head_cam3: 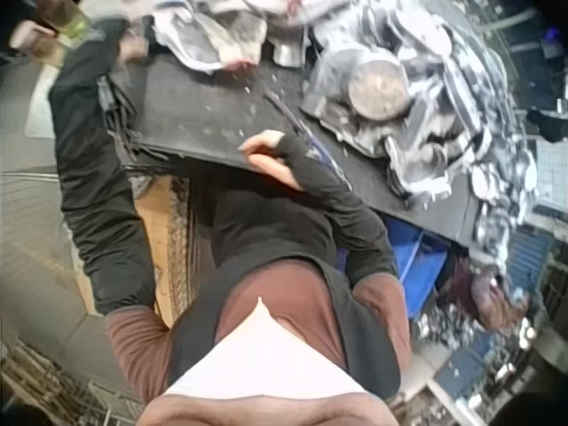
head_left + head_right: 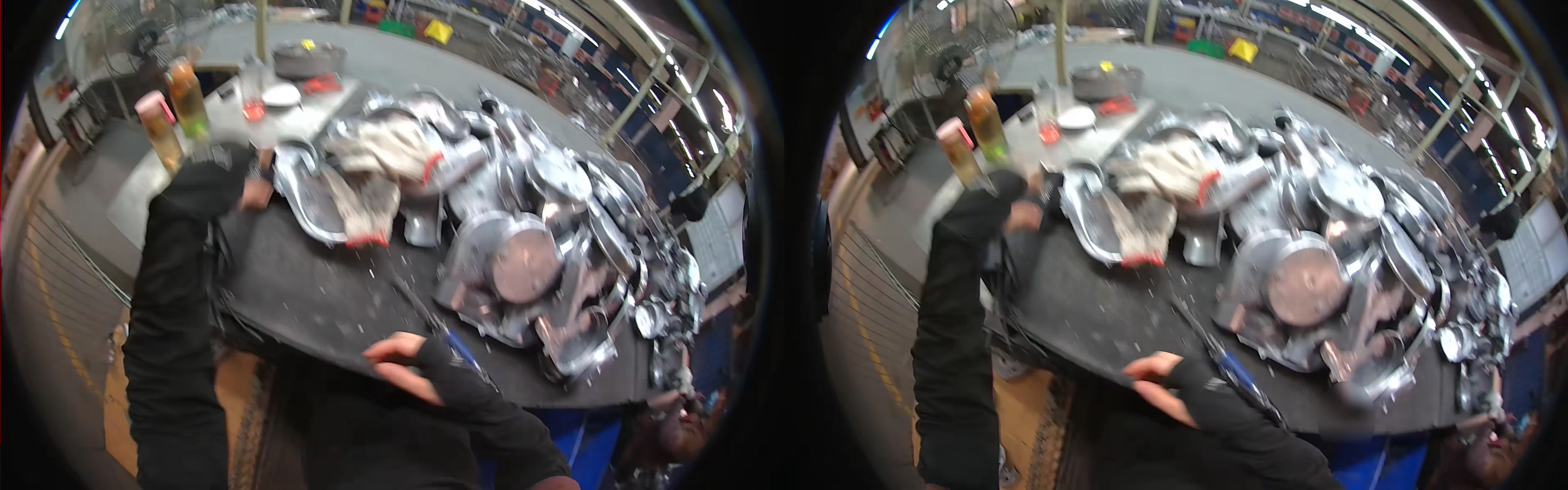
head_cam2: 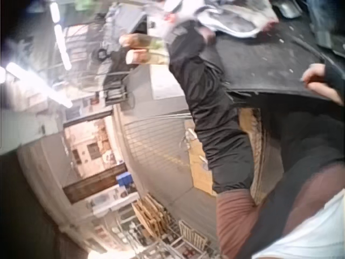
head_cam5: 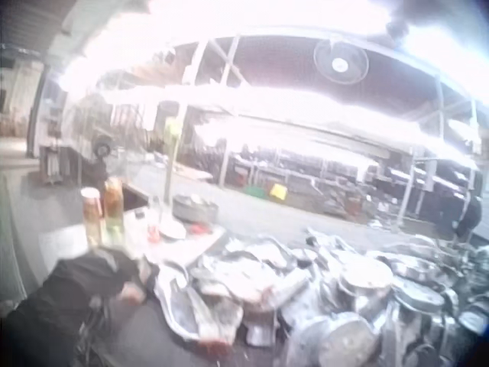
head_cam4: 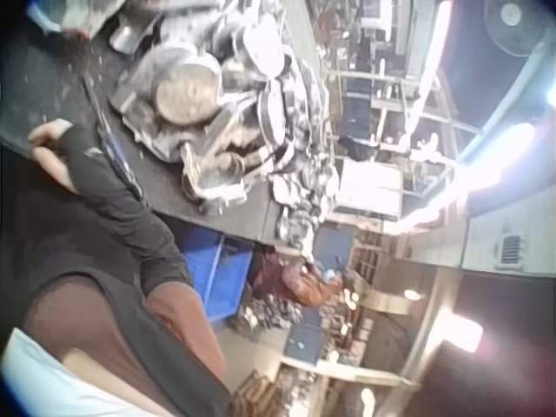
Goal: The person puts on gloves, then uses a pneumatic file to file the edges and interior surfaces of metal casing components on the workbench.
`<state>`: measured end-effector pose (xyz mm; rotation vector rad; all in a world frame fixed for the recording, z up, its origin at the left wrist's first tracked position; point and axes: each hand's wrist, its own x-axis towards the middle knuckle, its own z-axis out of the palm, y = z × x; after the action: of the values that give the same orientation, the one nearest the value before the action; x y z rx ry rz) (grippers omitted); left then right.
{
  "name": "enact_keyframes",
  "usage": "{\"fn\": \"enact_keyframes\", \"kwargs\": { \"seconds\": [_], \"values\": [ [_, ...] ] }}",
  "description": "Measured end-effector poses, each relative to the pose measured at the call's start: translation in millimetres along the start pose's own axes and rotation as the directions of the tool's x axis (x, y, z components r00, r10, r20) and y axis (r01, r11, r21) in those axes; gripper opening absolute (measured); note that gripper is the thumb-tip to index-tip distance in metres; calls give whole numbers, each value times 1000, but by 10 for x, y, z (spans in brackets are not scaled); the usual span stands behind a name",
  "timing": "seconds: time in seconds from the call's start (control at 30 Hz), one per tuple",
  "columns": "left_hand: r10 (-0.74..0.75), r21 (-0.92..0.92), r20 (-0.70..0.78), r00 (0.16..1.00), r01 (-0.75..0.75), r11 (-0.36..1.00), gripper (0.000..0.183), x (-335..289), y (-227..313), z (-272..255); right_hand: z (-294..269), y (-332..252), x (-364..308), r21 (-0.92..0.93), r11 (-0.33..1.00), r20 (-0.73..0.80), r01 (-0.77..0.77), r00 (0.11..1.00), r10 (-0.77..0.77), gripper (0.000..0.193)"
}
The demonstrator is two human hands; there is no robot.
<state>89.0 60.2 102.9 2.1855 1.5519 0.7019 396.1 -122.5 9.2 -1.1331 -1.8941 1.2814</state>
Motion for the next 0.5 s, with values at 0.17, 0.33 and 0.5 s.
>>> {"fn": "enact_keyframes", "kwargs": {
  "seconds": [0.17, 0.33, 0.5],
  "values": [
    [859, -868, -35, 511, -441, 227, 15, -951, 858, 934, 224, 502, -2085, 132, 869, -82, -477, 869, 489, 28],
    [479, -469, 695, 536, -166, 867, 32, -1976, -3, 2501, 811, 1632, -3811, 833, 290, -183, -471, 260, 948, 45],
    [-388, 182, 880, 275, 560, 808, 32, -2968, -1419, 3060, 1075, 2511, -3835, 923, 119, -101, -366, 66, 993, 44]
  ]
}}
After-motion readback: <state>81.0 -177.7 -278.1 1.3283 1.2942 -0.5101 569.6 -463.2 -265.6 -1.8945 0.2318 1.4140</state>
